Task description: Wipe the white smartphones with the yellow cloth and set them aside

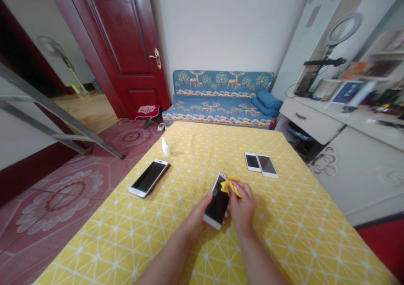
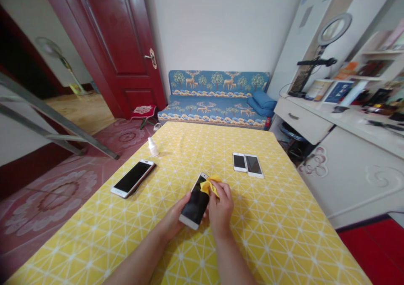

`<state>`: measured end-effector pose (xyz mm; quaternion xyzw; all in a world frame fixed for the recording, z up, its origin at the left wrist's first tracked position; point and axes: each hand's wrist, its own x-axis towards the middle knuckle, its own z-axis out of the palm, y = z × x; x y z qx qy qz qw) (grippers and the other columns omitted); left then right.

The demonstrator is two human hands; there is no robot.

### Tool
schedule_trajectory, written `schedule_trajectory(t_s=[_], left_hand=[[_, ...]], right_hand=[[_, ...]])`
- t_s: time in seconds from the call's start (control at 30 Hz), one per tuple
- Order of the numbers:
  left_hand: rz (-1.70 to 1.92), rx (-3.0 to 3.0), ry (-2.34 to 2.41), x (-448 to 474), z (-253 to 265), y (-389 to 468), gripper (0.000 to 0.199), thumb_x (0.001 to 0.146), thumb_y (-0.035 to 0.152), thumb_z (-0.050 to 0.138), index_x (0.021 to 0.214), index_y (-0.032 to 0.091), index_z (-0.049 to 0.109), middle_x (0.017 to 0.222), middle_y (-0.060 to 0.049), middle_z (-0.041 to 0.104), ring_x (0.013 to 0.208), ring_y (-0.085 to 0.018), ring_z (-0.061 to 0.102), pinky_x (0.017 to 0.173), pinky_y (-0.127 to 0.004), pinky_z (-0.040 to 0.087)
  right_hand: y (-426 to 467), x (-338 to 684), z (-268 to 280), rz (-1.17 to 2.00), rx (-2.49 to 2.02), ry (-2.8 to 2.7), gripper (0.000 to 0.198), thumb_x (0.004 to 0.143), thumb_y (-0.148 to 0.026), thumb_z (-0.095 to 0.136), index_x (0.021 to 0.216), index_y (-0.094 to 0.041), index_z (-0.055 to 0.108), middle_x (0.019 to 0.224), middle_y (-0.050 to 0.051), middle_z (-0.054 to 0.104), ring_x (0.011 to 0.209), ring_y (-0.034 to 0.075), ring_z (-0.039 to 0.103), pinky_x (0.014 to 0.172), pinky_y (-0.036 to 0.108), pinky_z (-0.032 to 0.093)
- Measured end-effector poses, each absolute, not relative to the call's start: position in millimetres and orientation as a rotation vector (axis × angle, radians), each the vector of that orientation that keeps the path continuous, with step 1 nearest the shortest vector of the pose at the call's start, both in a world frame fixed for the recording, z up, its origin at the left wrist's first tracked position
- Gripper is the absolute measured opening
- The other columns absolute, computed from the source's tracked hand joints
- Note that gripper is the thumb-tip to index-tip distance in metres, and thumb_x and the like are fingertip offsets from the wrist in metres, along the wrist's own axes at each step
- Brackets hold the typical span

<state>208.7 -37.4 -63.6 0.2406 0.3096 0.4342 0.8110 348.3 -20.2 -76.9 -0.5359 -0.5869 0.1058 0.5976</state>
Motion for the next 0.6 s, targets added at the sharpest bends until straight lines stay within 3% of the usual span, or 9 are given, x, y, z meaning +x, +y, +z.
schedule_trajectory(t_s=[0.1,0.3,0.37,0.5,0.6], left_hand=[[0.908,0.636,0.674,210,-59,-42,0.044,0.085,0.047,0.057,0.114,0.013,0.062,0.089,-0.012,0.07,0.071,-0.018,0.065,0.067,-0.028,0.049],[0.922,0.634,0.691,211,-57,-42,0.041,0.084,0.049,0.057,0.101,0.013,0.067,0.086,-0.008,0.068,0.076,-0.016,0.063,0.072,-0.026,0.047],[0.972,0.535,0.677,211,-57,-41,0.045,0.082,0.055,0.057,0.096,0.014,0.067,0.081,-0.007,0.067,0.076,-0.016,0.062,0.072,-0.025,0.047],[1.037,0.336,0.615,209,-57,-40,0.063,0.074,0.076,0.047,0.067,0.015,0.059,0.061,-0.003,0.058,0.061,-0.014,0.059,0.06,-0.024,0.045],[1.029,0.336,0.6,207,-59,-41,0.068,0.071,0.081,0.042,0.061,0.015,0.056,0.057,-0.003,0.056,0.056,-0.013,0.056,0.058,-0.024,0.044]], right_hand=[[-19,350,-71,0.19,-1.192,-1.337,0.027,0.09,-0.022,0.05,0.112,-0.023,0.067,0.099,0.007,0.059,0.096,0.02,0.058,0.083,0.036,0.05],[-29,338,-65,0.237,-1.038,-1.547,0.038,0.089,-0.011,0.045,0.116,-0.027,0.065,0.099,0.006,0.054,0.096,0.019,0.057,0.083,0.034,0.049],[-37,330,-64,0.32,-0.987,-1.649,0.036,0.087,-0.01,0.047,0.113,-0.025,0.066,0.099,0.007,0.054,0.095,0.019,0.057,0.082,0.033,0.049],[-53,317,-63,0.483,-0.834,-1.849,0.031,0.082,-0.011,0.051,0.108,-0.021,0.064,0.095,0.007,0.055,0.091,0.02,0.058,0.078,0.033,0.051],[-55,314,-63,0.469,-0.803,-1.915,0.033,0.081,-0.01,0.05,0.109,-0.021,0.062,0.094,0.007,0.056,0.089,0.021,0.058,0.078,0.035,0.05]])
